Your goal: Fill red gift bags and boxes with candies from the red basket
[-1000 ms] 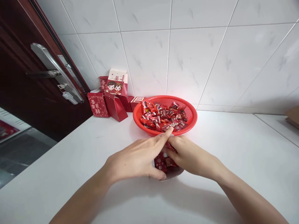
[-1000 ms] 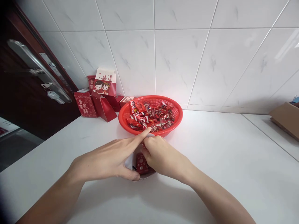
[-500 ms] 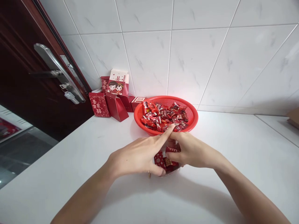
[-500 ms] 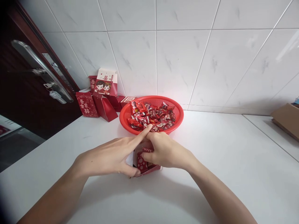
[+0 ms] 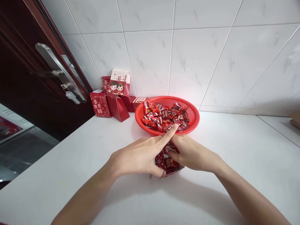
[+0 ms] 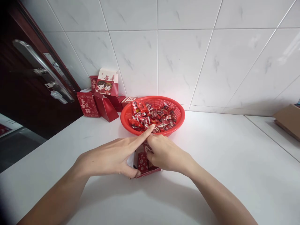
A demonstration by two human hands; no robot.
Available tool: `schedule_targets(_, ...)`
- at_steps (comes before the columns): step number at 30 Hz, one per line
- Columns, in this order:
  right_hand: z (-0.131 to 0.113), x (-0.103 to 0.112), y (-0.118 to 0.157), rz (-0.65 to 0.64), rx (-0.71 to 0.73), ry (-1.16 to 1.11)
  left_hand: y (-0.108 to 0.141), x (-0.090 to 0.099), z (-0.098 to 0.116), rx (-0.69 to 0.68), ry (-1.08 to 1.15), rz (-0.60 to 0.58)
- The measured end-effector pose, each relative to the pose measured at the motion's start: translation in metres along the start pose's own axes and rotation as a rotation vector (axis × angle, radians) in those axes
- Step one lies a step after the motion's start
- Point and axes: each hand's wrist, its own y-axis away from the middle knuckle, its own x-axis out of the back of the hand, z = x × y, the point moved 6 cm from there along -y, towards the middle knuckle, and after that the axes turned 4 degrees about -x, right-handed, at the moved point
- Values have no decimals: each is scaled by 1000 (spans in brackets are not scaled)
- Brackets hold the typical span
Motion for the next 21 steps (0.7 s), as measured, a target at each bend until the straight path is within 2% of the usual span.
schedule_targets(6,-4,0,-6,51,18,-21,0,-3,-2,26,34,-21)
schedule_targets(10,-5,-1,-2,20,60,-3,2,-2,1,29,26,-11)
schedule_targets(15,-19,-9,5,-168,217,148,2,0,5,-17,44,-8)
schedule_targets(19,-31,-18,-5,-375,211,341,-1,0,6,-58,30,-4)
schedule_targets(21,-33,-27,-15,-470,210,350,-1,0,6,-55,10,-2)
